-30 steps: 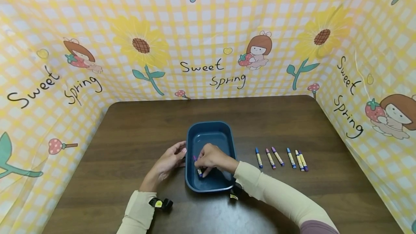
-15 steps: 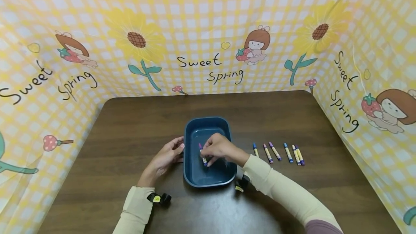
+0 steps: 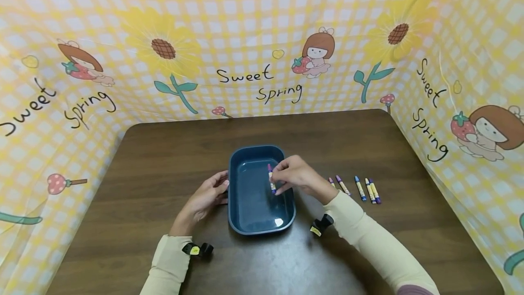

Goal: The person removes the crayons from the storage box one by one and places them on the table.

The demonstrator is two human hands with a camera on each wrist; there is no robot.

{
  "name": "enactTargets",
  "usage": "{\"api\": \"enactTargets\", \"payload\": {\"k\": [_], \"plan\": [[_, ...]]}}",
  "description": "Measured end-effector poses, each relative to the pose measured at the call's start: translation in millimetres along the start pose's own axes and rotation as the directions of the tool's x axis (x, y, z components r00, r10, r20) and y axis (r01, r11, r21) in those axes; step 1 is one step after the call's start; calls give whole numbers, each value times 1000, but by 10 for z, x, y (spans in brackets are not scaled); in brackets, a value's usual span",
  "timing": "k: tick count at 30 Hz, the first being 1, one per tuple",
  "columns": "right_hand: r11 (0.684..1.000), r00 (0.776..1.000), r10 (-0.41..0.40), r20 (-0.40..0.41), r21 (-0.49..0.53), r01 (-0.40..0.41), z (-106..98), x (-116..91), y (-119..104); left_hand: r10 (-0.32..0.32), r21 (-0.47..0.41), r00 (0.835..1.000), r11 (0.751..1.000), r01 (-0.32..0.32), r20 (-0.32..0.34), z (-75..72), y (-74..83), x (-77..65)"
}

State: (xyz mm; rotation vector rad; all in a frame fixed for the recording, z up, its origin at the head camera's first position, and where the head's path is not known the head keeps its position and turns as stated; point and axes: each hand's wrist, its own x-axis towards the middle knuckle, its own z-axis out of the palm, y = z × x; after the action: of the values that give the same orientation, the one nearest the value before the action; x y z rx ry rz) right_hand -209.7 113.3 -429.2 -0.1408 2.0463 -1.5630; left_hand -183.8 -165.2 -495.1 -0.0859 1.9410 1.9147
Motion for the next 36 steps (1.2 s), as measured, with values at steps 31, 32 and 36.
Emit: {"api": "enactTargets", "payload": {"k": [31, 32, 36], "plan": [[983, 995, 29, -97, 182, -11, -723, -340, 526, 12, 24, 999, 1000, -13, 34, 25, 28, 37], [983, 994, 36, -101, 180, -17, -739, -340, 545, 15, 24, 999, 1000, -16, 36, 24, 28, 39], [984, 992, 60, -112, 174, -40, -794, -327, 622, 17, 28, 999, 999, -18, 39, 12, 17, 49]]}}
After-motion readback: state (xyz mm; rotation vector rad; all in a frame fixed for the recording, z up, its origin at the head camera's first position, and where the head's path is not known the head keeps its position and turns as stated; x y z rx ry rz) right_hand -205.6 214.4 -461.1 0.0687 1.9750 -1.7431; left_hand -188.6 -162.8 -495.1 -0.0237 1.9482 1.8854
